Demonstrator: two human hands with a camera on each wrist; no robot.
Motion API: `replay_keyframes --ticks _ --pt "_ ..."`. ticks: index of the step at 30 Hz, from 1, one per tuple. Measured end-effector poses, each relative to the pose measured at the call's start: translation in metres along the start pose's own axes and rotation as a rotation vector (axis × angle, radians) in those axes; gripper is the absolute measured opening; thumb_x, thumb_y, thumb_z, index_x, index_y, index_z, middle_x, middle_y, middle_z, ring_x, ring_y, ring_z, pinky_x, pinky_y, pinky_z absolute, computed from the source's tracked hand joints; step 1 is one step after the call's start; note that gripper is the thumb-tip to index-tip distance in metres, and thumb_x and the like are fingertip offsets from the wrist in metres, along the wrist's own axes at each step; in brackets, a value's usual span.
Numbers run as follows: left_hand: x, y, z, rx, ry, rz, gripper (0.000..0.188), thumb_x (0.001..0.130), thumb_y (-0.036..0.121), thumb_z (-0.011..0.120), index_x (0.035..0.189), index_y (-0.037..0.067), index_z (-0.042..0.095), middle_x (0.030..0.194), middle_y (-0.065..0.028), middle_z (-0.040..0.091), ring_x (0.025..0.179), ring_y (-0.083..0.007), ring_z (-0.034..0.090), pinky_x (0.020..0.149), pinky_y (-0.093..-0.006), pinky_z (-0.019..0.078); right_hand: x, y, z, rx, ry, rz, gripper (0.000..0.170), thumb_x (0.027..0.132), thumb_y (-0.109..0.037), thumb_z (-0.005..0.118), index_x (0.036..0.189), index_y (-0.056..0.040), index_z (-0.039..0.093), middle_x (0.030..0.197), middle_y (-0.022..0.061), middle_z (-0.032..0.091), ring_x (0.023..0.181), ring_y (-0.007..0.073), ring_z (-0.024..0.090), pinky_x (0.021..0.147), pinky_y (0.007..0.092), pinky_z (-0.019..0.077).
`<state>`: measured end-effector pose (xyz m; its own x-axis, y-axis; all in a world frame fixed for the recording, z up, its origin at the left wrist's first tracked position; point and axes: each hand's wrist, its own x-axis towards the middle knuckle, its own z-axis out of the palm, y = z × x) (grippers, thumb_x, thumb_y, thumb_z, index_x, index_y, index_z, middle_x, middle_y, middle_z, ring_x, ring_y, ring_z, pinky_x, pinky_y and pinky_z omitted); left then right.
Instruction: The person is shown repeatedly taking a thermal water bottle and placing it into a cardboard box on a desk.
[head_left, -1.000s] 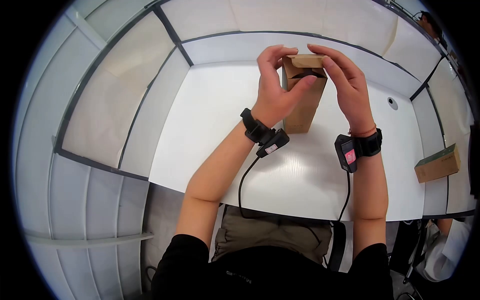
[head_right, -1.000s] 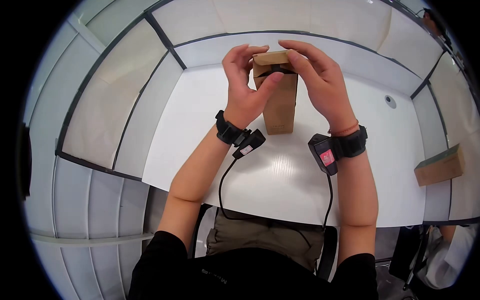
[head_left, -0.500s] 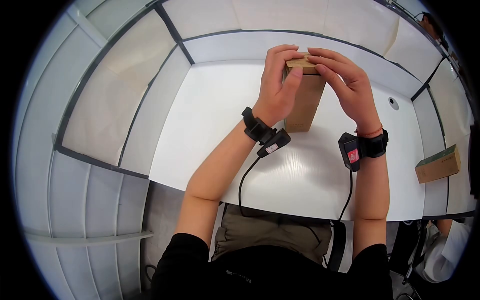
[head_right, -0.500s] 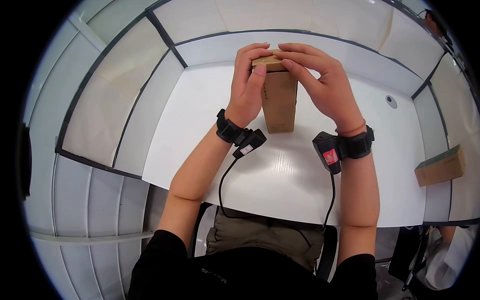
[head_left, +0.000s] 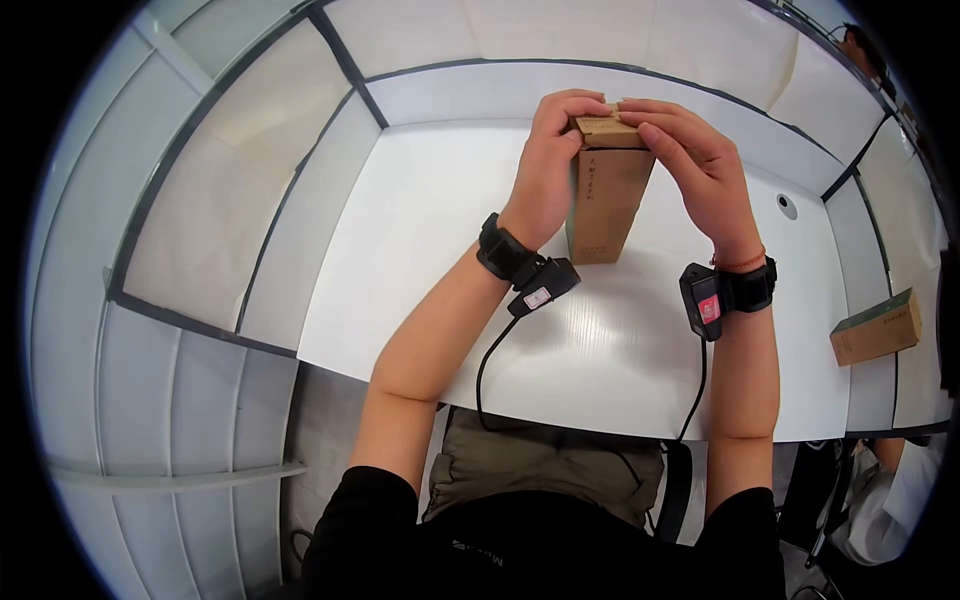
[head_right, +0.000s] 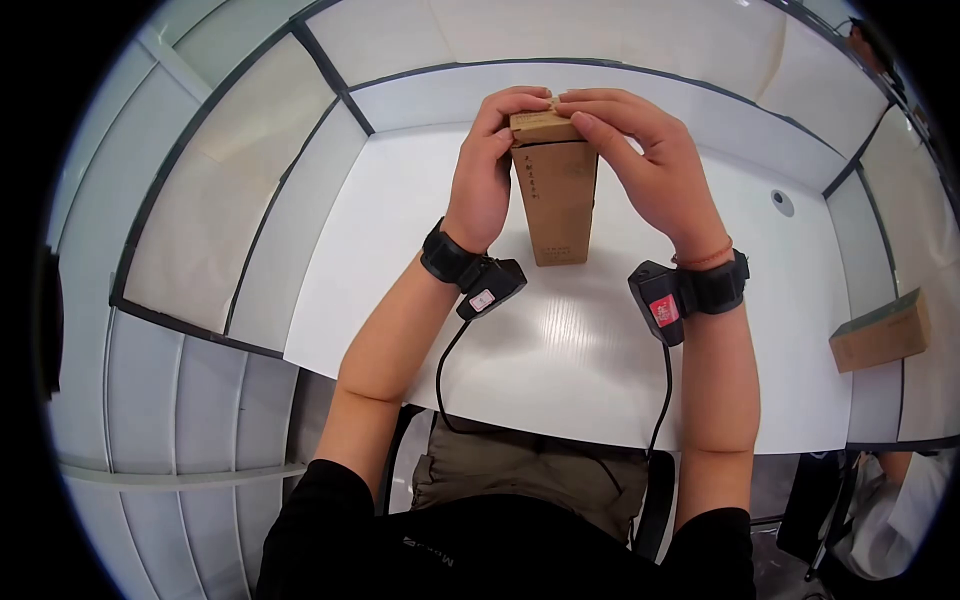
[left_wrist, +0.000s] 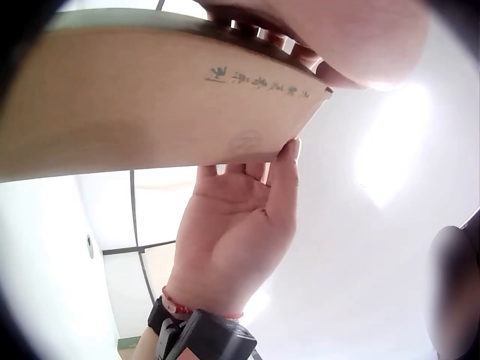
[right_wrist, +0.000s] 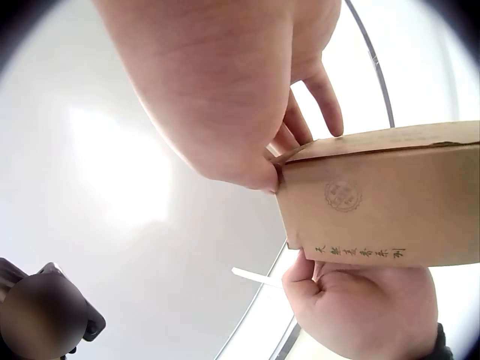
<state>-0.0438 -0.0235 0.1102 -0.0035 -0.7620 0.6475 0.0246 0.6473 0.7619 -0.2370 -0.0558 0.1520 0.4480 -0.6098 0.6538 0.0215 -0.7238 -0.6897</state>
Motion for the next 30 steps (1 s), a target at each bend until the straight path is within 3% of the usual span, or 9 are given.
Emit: replay_keyframes --ticks 5,11,17,20,25,30 --pt "0.0 0.0 -0.003 -0.067 -0.024 -0.027 0.043 0.092 0.016 0.038 0.128 0.004 0.058 0.142 -0.0109 0.051 0.134 -0.0248 0.046 0.114 -0.0381 0.0338 -0.001 0.001 0.0 -0.004 -0.004 0.002 0.023 0.101 -0.016 0.062 0.116 -0.0033 0.074 0.118 0.008 0.073 0.106 0.019 0.067 0.093 0.0302 0.0518" --pt "0.001 0.015 -0.004 -0.34 -0.076 -0.194 0.049 0.087 0.022 0.045 0.132 0.005 0.057 0.143 -0.0101 0.051 0.133 -0.0259 0.046 0.115 -0.0403 0.0326 0.0 0.0 0.001 -0.006 -0.002 0.001 0.023 0.1 -0.016 0.063 0.116 -0.0041 0.075 0.119 0.0081 0.072 0.108 0.0199 0.066 0.094 0.0308 0.0514" --pt "0.001 0.011 -0.004 -0.417 -0.078 -0.182 0.043 0.096 0.029 0.044 0.129 0.006 0.059 0.141 -0.0082 0.052 0.132 -0.0246 0.047 0.114 -0.0389 0.0334 -0.001 -0.001 0.001 -0.096 -0.035 -0.044 0.021 0.098 -0.015 0.065 0.113 -0.0048 0.076 0.121 0.0084 0.071 0.111 0.0217 0.066 0.097 0.0326 0.0506" --pt "0.003 0.021 0.003 -0.232 0.007 -0.29 0.034 0.102 0.028 0.044 0.125 0.008 0.06 0.139 -0.007 0.054 0.128 -0.0218 0.051 0.111 -0.0365 0.0366 -0.001 0.001 0.0 -0.092 -0.048 -0.047 0.02 0.097 -0.014 0.065 0.111 -0.0045 0.077 0.121 0.0086 0.071 0.112 0.022 0.065 0.098 0.0332 0.0502" --pt "-0.002 0.021 0.008 -0.129 -0.016 -0.225 0.025 0.103 0.019 0.048 0.122 0.008 0.059 0.133 -0.0056 0.057 0.122 -0.0184 0.054 0.107 -0.0331 0.0407 -0.002 0.0 0.002 -0.064 -0.045 -0.026 0.019 0.097 -0.013 0.064 0.108 -0.0036 0.077 0.123 0.009 0.069 0.11 0.0225 0.065 0.098 0.0331 0.0494" --pt "-0.003 0.004 0.009 -0.187 -0.004 -0.223 0.033 0.104 0.022 0.047 0.134 0.007 0.05 0.131 -0.0085 0.054 0.121 -0.0176 0.052 0.104 -0.0324 0.0425 -0.006 0.016 0.019 -0.024 0.021 -0.028 0.03 0.102 -0.02 0.054 0.127 -0.0051 0.064 0.137 0.0112 0.057 0.124 0.024 0.054 0.107 0.0342 0.0413"
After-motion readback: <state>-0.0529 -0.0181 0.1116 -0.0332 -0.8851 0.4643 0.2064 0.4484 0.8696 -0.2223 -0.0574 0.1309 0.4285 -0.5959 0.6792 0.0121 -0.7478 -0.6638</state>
